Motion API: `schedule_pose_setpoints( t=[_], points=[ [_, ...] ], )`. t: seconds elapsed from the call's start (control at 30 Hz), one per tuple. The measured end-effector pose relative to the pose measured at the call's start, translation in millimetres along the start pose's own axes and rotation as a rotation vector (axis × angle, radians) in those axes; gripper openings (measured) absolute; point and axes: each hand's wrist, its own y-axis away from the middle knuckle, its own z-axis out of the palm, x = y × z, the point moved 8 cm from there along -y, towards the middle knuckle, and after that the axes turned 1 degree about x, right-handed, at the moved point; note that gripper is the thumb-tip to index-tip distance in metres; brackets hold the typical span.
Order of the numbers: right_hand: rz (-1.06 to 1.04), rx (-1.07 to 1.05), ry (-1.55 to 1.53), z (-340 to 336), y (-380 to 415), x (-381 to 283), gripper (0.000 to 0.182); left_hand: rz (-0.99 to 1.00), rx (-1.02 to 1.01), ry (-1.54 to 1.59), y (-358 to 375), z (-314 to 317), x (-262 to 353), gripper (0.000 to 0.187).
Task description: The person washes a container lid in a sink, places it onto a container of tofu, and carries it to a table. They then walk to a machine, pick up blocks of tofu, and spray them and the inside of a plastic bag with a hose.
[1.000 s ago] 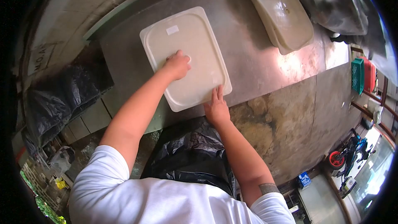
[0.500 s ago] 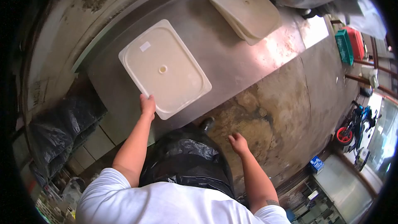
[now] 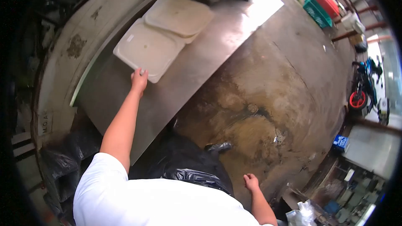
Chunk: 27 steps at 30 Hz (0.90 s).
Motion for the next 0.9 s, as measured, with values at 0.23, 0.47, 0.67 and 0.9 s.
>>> schedule_pose_setpoints(
  t=[0.23, 0.47, 0.67, 0.9],
  points=[
    [-0.02, 0.196, -0.429, -21, 1, 267, 0.036, 0.507, -0.7, -0.499, 317, 151, 66, 0.042],
    [0.232, 0.402, -0.538, -103, 15, 389, 0.035, 0.247, -1.359, -1.135, 432, 266, 10, 0.049],
    [0.119, 0.552, -0.668, -263, -54, 385, 0.046, 0.25, -0.955, -1.257, 458, 370, 236, 0.044],
    [0.255, 0.456, -0.568, -405, -109, 491, 0.05, 1.679, -0.745, -1.982, 623, 760, 446, 0.033]
  ],
)
